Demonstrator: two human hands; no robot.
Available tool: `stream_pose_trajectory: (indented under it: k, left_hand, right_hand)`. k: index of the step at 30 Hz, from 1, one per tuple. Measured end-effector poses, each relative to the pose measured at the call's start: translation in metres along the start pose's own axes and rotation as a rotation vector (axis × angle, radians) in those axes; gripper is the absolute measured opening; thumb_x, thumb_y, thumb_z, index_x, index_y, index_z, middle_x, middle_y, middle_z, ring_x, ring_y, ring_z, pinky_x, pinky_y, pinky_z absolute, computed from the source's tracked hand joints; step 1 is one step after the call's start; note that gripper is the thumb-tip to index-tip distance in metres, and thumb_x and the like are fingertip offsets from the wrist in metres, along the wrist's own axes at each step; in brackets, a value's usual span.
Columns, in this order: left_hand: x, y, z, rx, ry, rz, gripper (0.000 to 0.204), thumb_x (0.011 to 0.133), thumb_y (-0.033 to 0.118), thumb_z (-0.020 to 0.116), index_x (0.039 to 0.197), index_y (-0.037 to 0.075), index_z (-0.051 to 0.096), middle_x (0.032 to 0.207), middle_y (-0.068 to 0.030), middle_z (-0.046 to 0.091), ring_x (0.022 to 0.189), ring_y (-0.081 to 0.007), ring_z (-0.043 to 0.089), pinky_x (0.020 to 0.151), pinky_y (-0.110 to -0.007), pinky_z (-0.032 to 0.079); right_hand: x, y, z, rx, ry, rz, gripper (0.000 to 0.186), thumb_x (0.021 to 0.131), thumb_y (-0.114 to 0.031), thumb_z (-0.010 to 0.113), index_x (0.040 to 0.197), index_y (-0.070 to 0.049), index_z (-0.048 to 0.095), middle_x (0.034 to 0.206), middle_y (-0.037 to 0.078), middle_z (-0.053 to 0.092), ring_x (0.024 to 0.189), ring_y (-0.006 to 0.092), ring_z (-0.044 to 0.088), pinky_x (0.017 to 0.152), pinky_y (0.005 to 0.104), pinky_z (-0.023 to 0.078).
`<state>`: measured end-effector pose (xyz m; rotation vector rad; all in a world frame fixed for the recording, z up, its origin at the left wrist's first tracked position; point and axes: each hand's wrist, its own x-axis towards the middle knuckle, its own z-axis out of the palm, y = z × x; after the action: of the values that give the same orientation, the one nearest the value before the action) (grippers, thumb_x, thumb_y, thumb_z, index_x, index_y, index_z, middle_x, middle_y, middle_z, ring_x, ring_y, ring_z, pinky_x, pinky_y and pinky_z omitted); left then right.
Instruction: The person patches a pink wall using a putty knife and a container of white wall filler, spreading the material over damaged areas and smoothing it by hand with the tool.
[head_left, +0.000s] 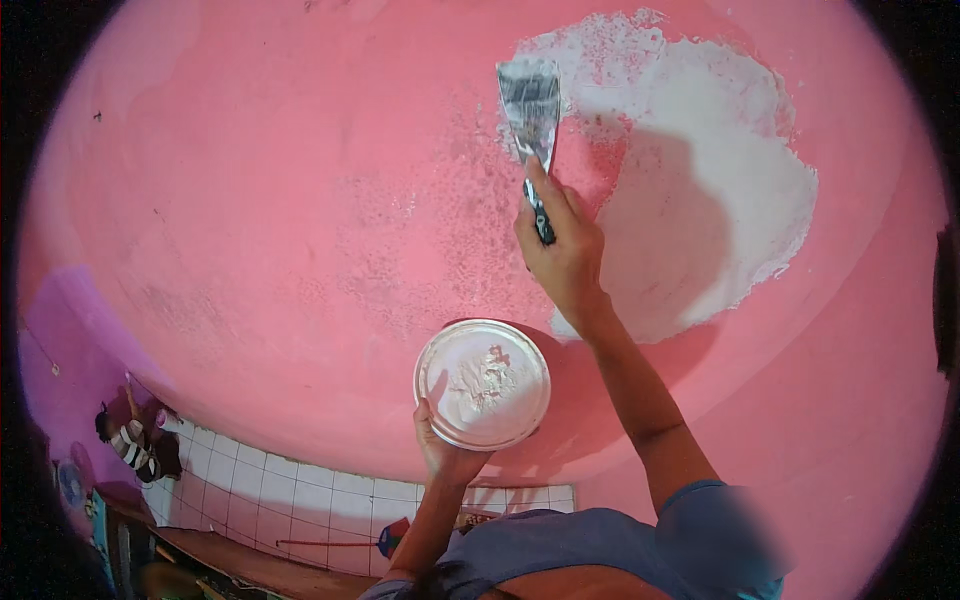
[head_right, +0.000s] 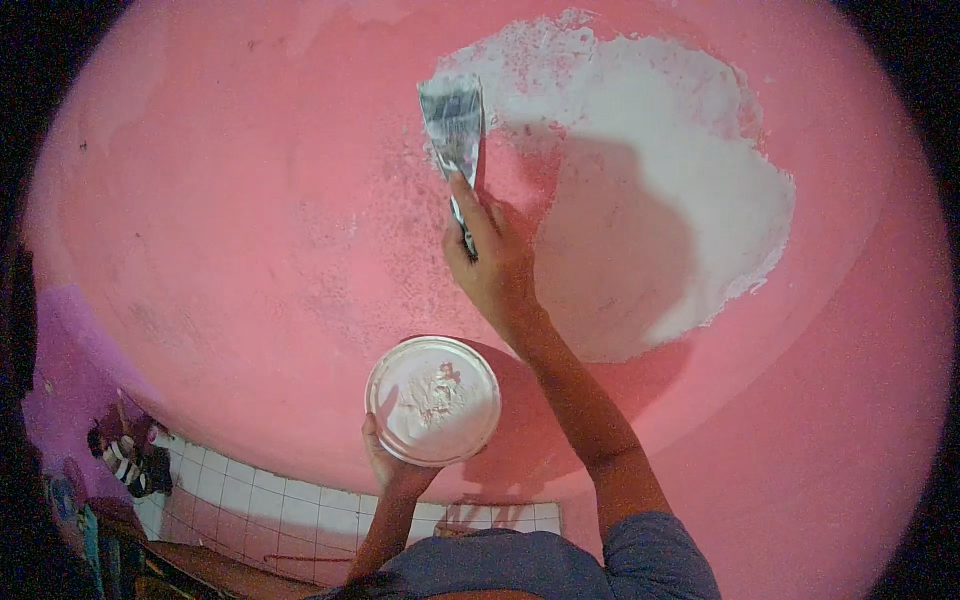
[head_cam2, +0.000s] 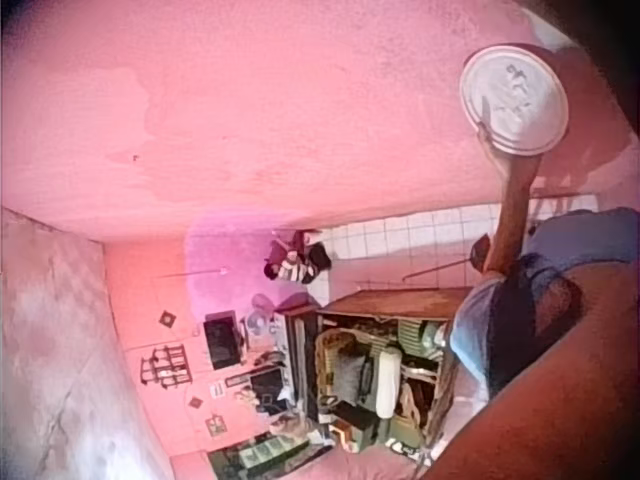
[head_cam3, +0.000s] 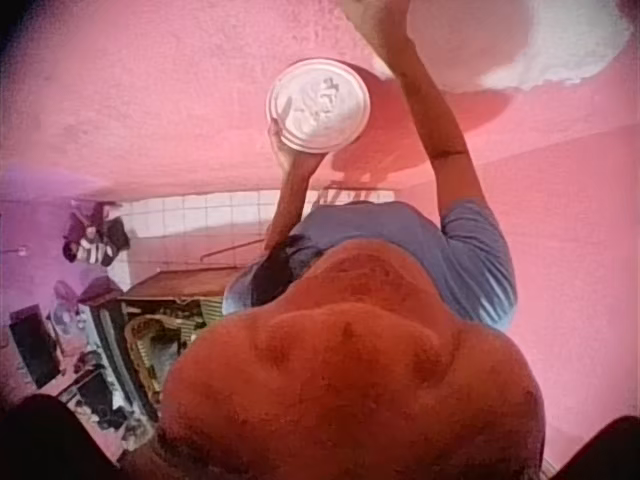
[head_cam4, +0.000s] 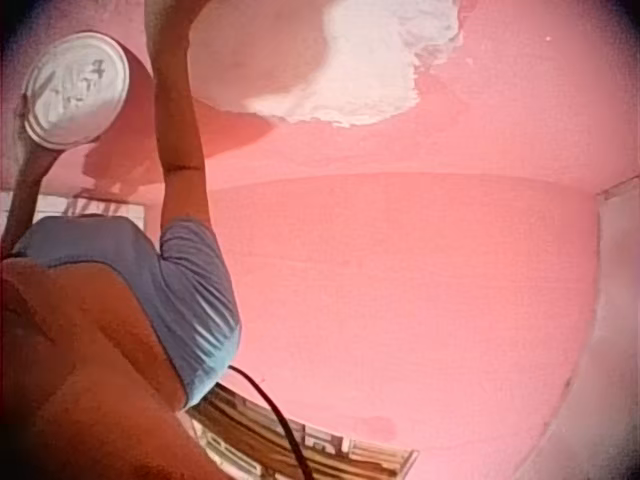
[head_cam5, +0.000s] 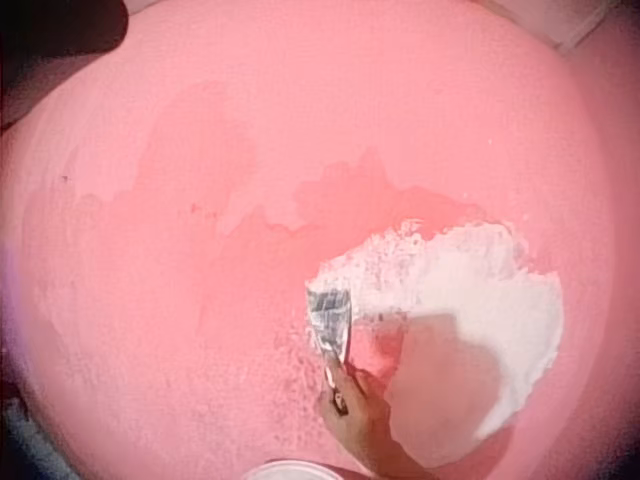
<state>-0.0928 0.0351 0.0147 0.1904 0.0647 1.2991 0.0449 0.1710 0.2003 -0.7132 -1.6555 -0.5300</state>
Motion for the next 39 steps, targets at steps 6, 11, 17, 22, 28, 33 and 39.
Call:
stream_pose_trajectory:
  k: [6,11,17,22,28,33,39]
  left_hand:
    - [0.002,0.000,0.001,0.023,-0.003,0.022,0.077,0.082,0.062,0.047,0.146,0.024,0.028,0.150,-0.0095,0.029,0.136,-0.0339,0.030,0.107,-0.060,0.027]
    - [0.005,-0.005,0.002,0.155,0.067,0.116,0.082,0.082,0.069,0.039,0.146,0.020,0.026,0.150,-0.0126,0.026,0.135,-0.0368,0.030,0.104,-0.062,0.029]
    - [0.005,-0.006,0.006,0.208,0.098,0.116,0.081,0.082,0.068,0.040,0.146,0.020,0.028,0.150,-0.0121,0.027,0.136,-0.0366,0.029,0.103,-0.064,0.029]
    - [0.003,-0.011,0.000,0.141,0.118,0.170,0.081,0.079,0.063,0.050,0.146,0.021,0.029,0.151,-0.0085,0.028,0.136,-0.0331,0.029,0.107,-0.061,0.025]
    - [0.003,-0.009,-0.010,0.116,0.117,0.161,0.081,0.079,0.063,0.051,0.146,0.023,0.029,0.151,-0.0083,0.027,0.138,-0.0334,0.027,0.107,-0.063,0.024]
    - [0.000,-0.006,-0.007,0.110,0.086,0.094,0.081,0.079,0.063,0.050,0.146,0.024,0.028,0.151,-0.0081,0.026,0.138,-0.0336,0.026,0.106,-0.063,0.025]
    - [0.005,-0.005,-0.009,0.216,0.101,0.136,0.082,0.082,0.069,0.041,0.147,0.022,0.024,0.152,-0.0121,0.022,0.137,-0.0380,0.026,0.101,-0.070,0.028]
  right_hand:
    - [-0.074,-0.011,0.000,0.052,-0.148,0.070,0.057,0.076,0.001,0.065,0.132,-0.008,0.053,0.080,0.013,0.056,0.066,0.0256,0.056,0.059,0.0379,0.048]
    - [-0.041,-0.014,-0.014,0.133,-0.128,0.110,0.057,0.078,0.001,0.065,0.132,-0.005,0.051,0.086,0.013,0.062,0.070,0.0236,0.061,0.058,0.0345,0.050]
    - [0.000,-0.010,0.002,0.182,0.106,0.114,0.052,0.078,0.001,0.064,0.128,-0.005,0.055,0.087,0.015,0.063,0.066,0.0232,0.061,0.057,0.0339,0.048]
    - [-0.064,0.000,0.006,0.152,0.074,0.067,0.054,0.076,0.003,0.066,0.128,-0.006,0.056,0.081,0.014,0.062,0.061,0.0229,0.059,0.056,0.0337,0.047]
    - [-0.027,0.008,-0.025,0.089,-0.010,0.265,0.048,0.076,0.003,0.067,0.123,-0.005,0.061,0.075,0.007,0.062,0.056,0.0060,0.050,0.050,0.0240,0.044]
    - [-0.001,0.026,-0.020,0.042,0.098,0.133,0.051,0.078,0.001,0.065,0.127,-0.009,0.057,0.081,0.010,0.064,0.060,0.0138,0.056,0.054,0.0284,0.047]
    - [-0.100,0.028,-0.014,0.071,-0.032,0.181,0.054,0.078,0.000,0.066,0.130,-0.013,0.055,0.087,0.014,0.063,0.066,0.0238,0.064,0.057,0.0336,0.051]
